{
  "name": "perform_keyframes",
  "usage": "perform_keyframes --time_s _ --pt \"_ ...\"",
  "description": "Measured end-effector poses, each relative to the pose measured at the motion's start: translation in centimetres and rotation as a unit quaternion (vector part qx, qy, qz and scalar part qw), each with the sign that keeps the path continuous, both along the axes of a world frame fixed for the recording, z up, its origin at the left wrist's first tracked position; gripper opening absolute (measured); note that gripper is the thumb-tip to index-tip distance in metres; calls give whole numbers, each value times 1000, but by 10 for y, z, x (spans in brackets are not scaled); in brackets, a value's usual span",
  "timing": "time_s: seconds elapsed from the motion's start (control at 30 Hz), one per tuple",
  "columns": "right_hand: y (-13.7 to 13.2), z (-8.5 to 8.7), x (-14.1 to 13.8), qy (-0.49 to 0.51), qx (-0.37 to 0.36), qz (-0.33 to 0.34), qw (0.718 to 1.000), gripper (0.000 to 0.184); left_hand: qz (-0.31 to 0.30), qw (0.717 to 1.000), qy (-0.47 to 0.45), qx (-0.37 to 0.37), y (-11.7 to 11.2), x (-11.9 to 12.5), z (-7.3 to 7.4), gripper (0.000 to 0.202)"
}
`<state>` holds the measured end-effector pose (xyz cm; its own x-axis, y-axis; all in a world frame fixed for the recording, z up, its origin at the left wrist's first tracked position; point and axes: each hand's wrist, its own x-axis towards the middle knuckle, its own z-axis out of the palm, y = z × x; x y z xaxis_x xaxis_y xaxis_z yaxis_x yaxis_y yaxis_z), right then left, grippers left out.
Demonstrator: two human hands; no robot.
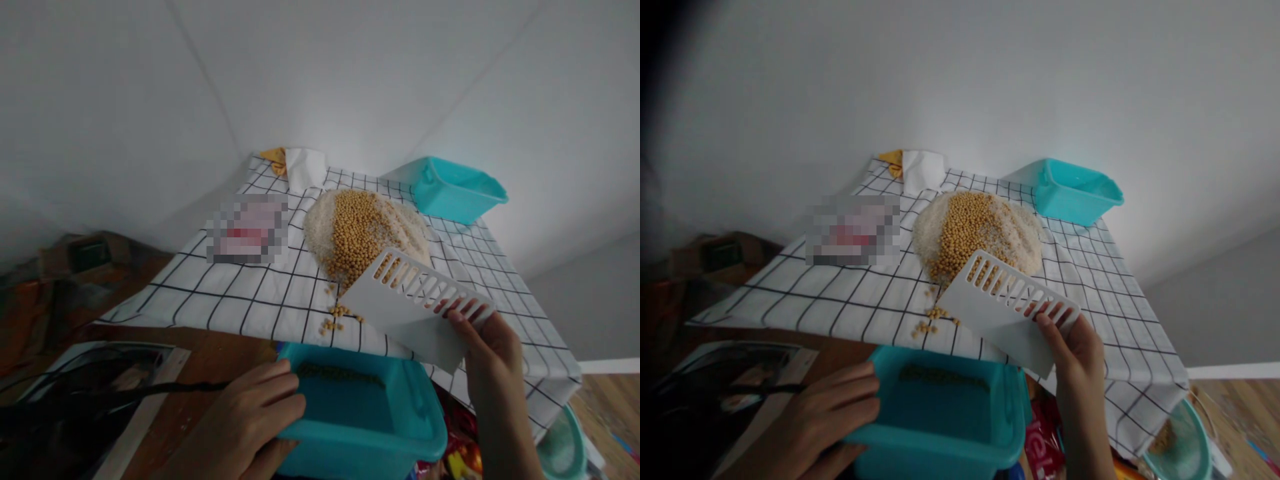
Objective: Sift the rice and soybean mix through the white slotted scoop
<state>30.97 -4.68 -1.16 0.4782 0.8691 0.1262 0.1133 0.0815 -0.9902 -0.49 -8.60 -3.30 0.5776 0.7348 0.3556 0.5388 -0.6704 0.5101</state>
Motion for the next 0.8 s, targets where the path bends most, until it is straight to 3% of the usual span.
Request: perform_keyframes --time_s 0.23,0.37,0.5,0.63,0.8 --pt "11 13 -10 -49 0 90 995 19 -2 1000 22 16 -3 -5 3 5" --pt "21 12 -10 -53 0 111 992 21 -11 1000 21 -6 -1 -4 3 22" --pt "28 11 -10 -60 1 134 989 24 -3 998 45 -52 1 1 7 20" --pt "30 13 -13 -52 10 162 985 22 -33 997 56 -38 4 4 12 18" --pt "29 15 -13 -49 3 185 982 22 -24 998 46 -40 3 4 7 24"
